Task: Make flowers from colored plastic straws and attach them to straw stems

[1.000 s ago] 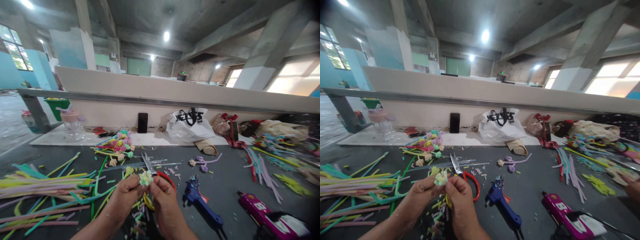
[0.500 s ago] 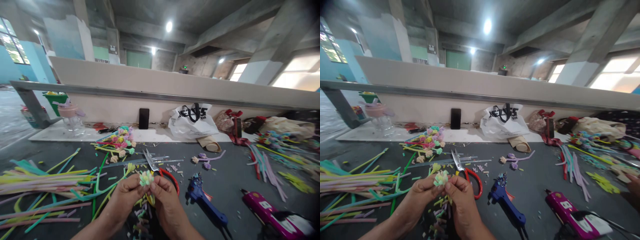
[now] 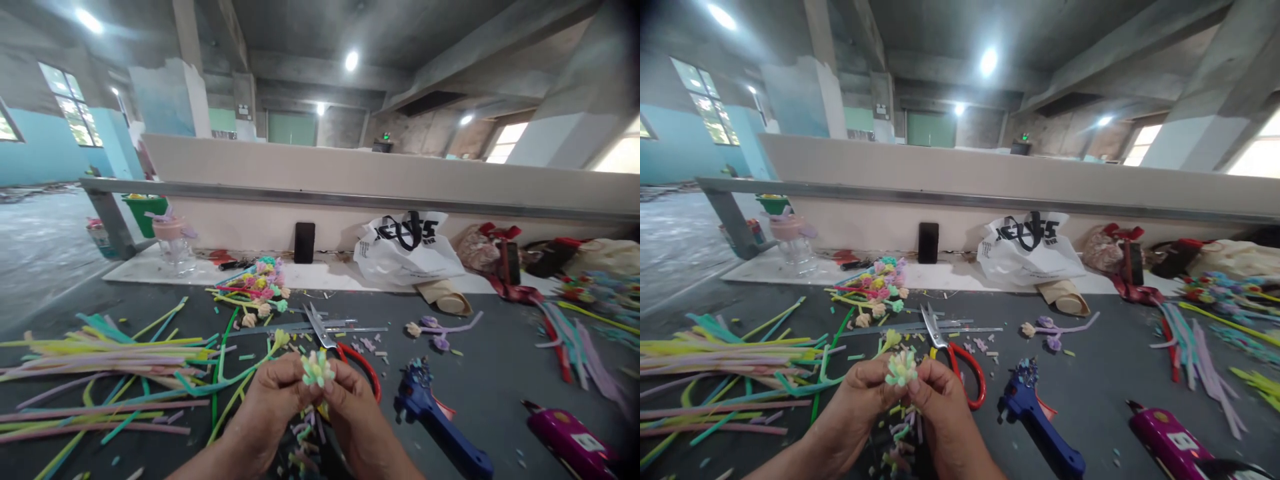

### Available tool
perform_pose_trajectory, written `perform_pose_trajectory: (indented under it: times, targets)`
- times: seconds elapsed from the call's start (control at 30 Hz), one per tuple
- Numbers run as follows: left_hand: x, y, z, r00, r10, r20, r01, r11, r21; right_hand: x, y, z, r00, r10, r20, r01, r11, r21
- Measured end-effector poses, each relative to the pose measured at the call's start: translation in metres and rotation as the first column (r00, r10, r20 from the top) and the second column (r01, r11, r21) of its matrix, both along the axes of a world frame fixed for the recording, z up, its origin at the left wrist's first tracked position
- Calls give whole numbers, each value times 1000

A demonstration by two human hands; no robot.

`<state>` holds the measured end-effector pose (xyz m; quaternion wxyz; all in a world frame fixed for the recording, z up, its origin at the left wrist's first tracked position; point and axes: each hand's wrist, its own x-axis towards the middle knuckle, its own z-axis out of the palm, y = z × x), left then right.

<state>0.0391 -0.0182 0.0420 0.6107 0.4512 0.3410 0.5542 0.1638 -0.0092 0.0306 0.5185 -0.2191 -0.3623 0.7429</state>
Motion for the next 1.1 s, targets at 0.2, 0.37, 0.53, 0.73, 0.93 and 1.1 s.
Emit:
perform_pose_trajectory:
  times: [0.2, 0.37, 0.53, 0.73, 0.93, 1.1]
  targets:
    - [-1, 1, 9, 981, 4, 195, 20, 993, -120, 3, 1, 5, 999, 26, 24, -26, 999, 24]
    - [-5, 6, 17, 945, 51, 324, 30, 970, -241, 9, 3, 5, 977, -155, 146, 140, 984, 110]
    - [0, 4, 9, 953, -34, 300, 116, 959, -260, 10, 5, 6, 986, -130, 102, 117, 985, 127]
    - [3, 2, -4, 957, -124, 263, 197, 942, -272, 9, 5, 4, 993, -68, 98, 54, 989, 140]
    - [0, 3, -4, 941, -257, 220, 310, 916, -253, 12, 8, 1, 989, -37, 141, 20, 992, 124]
    - [1, 5, -1, 934, -293, 202, 330, 926, -184, 12, 12, -3, 975, -107, 195, 79, 987, 143]
